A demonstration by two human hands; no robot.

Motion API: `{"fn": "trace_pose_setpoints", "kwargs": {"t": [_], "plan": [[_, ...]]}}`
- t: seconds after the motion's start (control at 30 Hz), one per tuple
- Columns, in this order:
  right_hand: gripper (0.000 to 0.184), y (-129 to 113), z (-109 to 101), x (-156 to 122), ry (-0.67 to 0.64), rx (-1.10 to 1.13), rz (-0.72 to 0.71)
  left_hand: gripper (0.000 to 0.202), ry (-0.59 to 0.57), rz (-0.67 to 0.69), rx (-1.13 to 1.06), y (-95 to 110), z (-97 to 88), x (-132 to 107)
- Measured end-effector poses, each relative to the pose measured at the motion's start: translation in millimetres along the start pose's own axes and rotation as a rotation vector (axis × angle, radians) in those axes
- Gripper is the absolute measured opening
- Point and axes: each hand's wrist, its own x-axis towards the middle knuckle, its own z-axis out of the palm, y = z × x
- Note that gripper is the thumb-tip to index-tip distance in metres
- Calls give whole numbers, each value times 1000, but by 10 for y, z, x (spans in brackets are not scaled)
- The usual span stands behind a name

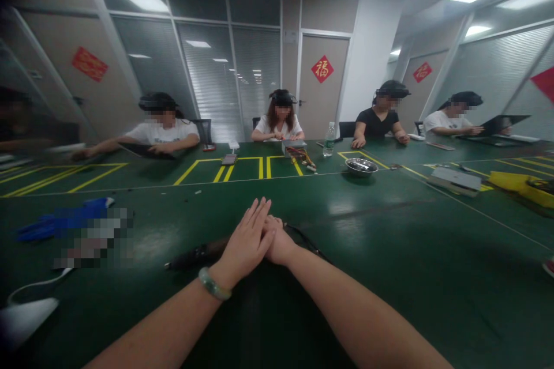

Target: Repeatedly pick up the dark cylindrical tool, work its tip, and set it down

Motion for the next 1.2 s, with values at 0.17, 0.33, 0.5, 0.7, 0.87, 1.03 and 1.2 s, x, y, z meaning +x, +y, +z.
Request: {"fn": "trace_pose_setpoints", "kwargs": {"t": [0.17, 0.33, 0.5, 0.7, 0.87, 1.03, 1.2], "plan": [[56, -114, -226, -294, 123, -77, 139, 58, -30, 3, -32, -26, -13, -1], [37, -33, -461, -894, 178, -324, 407, 50, -128, -35, -13, -54, 5, -7], [11, 286, -657, -1013, 86, -225, 390, 36, -200, -18, -10, -84, -42, -5], [21, 557, -877, -719, 146, -91, 404, 31, -253, 40, -11, -34, -162, -25], [31, 457, -772, -612, 145, -108, 446, 24, -194, 73, 83, 41, -107, 6], [31, 217, -685, -707, 56, -192, 536, 19, -203, 68, 124, 107, -31, 8], [20, 65, -858, -830, -108, -265, 586, 19, -213, 103, 92, 85, -56, -5]]}}
